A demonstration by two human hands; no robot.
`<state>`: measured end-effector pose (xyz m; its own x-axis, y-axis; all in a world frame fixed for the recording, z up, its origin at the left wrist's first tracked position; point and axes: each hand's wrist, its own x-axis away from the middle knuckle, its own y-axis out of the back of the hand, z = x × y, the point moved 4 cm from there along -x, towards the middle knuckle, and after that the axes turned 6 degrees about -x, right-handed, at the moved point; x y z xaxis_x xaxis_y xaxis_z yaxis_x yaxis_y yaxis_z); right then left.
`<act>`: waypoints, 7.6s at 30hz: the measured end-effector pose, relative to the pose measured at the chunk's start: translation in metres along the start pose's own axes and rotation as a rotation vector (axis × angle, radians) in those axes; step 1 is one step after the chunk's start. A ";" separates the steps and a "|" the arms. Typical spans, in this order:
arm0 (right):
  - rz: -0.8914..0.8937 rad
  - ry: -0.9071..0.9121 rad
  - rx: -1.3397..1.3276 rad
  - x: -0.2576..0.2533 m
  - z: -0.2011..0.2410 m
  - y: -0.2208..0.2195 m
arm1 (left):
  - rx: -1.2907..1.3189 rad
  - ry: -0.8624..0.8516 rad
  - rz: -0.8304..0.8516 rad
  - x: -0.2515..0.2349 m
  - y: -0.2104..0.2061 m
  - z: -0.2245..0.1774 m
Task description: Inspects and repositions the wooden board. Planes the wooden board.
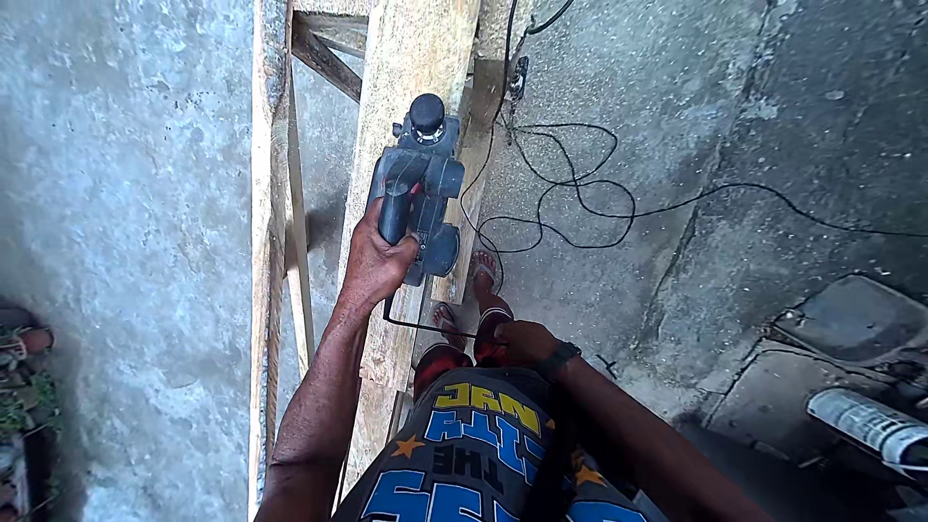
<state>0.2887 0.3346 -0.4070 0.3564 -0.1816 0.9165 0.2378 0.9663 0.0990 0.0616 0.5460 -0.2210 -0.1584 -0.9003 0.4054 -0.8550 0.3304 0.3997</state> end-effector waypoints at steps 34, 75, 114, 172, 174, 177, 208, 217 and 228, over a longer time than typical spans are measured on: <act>-0.213 -0.009 -0.082 0.023 0.034 -0.050 | 0.175 -0.244 -0.146 0.084 0.066 -0.017; -0.078 -0.189 0.009 0.015 0.009 -0.051 | 0.085 0.027 -0.040 0.117 0.002 0.070; -0.188 0.006 -0.276 0.015 -0.016 0.057 | 0.093 -0.125 -0.090 -0.143 0.000 -0.074; 0.314 0.366 0.176 0.013 0.236 -0.154 | 0.055 -0.005 -0.047 0.171 0.128 0.123; 0.311 0.355 0.159 0.015 0.229 -0.150 | 0.051 0.022 -0.013 0.159 0.116 0.124; 0.317 0.340 0.142 0.017 0.224 -0.141 | 0.043 0.033 0.000 0.143 0.102 0.128; -0.113 0.320 -0.227 0.038 0.173 -0.036 | 0.052 0.006 -0.029 -0.009 0.092 0.052; -0.391 0.390 -0.493 0.058 0.159 0.001 | 0.089 -0.045 -0.064 -0.070 0.093 0.028; -0.658 0.401 -0.586 0.084 0.133 0.027 | 0.159 -0.042 -0.065 -0.140 0.095 -0.008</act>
<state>0.2046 0.3702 -0.2758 0.2471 -0.8074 0.5358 0.8740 0.4245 0.2366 0.0068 0.7055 -0.2332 -0.1176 -0.9307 0.3465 -0.9310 0.2247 0.2876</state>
